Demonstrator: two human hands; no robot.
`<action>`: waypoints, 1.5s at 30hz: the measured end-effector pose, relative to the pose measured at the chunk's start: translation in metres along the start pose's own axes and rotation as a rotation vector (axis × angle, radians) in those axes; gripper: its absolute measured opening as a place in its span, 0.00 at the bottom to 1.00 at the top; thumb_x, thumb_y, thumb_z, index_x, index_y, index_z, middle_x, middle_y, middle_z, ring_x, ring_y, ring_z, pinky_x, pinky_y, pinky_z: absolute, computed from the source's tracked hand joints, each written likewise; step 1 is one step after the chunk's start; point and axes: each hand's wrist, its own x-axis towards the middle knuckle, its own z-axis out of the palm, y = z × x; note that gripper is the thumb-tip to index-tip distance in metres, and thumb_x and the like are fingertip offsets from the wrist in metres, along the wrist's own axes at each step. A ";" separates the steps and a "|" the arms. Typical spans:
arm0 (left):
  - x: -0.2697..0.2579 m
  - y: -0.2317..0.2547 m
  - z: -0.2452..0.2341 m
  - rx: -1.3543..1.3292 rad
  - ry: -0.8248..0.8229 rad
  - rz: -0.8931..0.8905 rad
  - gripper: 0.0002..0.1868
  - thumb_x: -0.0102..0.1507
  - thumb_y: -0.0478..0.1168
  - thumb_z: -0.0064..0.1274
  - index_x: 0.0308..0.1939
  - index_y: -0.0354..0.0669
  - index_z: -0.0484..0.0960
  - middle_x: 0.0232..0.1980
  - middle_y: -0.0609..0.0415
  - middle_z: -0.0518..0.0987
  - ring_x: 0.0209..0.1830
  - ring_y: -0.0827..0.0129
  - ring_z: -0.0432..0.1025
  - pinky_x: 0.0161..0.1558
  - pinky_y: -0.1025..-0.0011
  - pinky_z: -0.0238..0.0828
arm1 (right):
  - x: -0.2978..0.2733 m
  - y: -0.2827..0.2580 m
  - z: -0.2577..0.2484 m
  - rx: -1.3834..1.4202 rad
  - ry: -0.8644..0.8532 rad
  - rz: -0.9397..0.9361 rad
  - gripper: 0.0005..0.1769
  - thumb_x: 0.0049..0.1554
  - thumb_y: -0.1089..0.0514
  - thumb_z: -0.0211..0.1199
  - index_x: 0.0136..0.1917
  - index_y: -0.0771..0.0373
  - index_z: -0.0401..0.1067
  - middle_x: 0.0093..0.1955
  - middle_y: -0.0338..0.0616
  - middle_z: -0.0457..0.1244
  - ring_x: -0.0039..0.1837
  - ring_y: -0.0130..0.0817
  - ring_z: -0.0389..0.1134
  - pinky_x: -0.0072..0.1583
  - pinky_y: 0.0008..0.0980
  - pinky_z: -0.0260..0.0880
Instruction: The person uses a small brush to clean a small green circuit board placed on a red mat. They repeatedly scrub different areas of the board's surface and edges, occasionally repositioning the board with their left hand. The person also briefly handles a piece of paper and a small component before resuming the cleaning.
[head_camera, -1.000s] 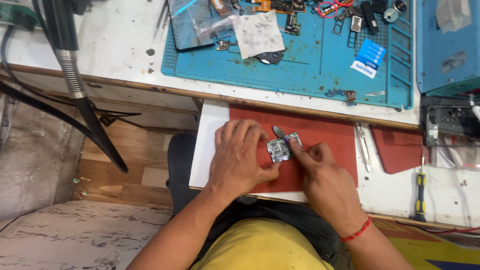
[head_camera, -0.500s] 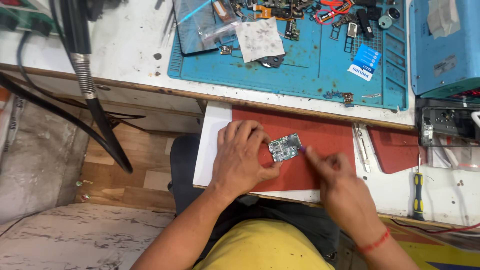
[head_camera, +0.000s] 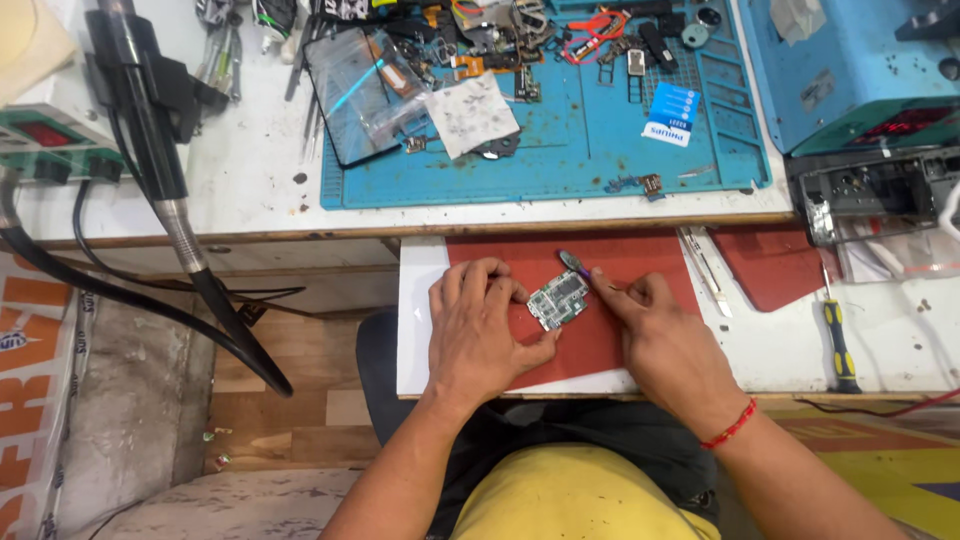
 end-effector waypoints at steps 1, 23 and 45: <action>-0.003 0.001 0.001 0.008 0.003 0.006 0.24 0.44 0.53 0.71 0.37 0.45 0.82 0.54 0.54 0.72 0.61 0.57 0.62 0.63 0.54 0.53 | -0.006 -0.002 0.001 0.002 -0.061 -0.010 0.36 0.53 0.67 0.52 0.75 0.50 0.65 0.52 0.51 0.63 0.39 0.54 0.70 0.41 0.50 0.71; -0.003 -0.003 0.006 -0.005 0.071 0.024 0.25 0.45 0.51 0.71 0.39 0.44 0.82 0.53 0.54 0.72 0.60 0.58 0.64 0.63 0.54 0.55 | -0.018 0.001 -0.003 -0.021 -0.235 0.015 0.42 0.50 0.65 0.56 0.77 0.43 0.63 0.55 0.48 0.62 0.40 0.54 0.70 0.43 0.49 0.71; -0.001 -0.005 -0.002 -0.052 0.072 0.025 0.26 0.44 0.52 0.71 0.39 0.42 0.83 0.53 0.53 0.74 0.59 0.57 0.65 0.61 0.54 0.57 | -0.019 -0.008 -0.001 0.010 -0.287 -0.014 0.41 0.51 0.67 0.55 0.76 0.42 0.66 0.53 0.47 0.63 0.41 0.52 0.71 0.43 0.49 0.71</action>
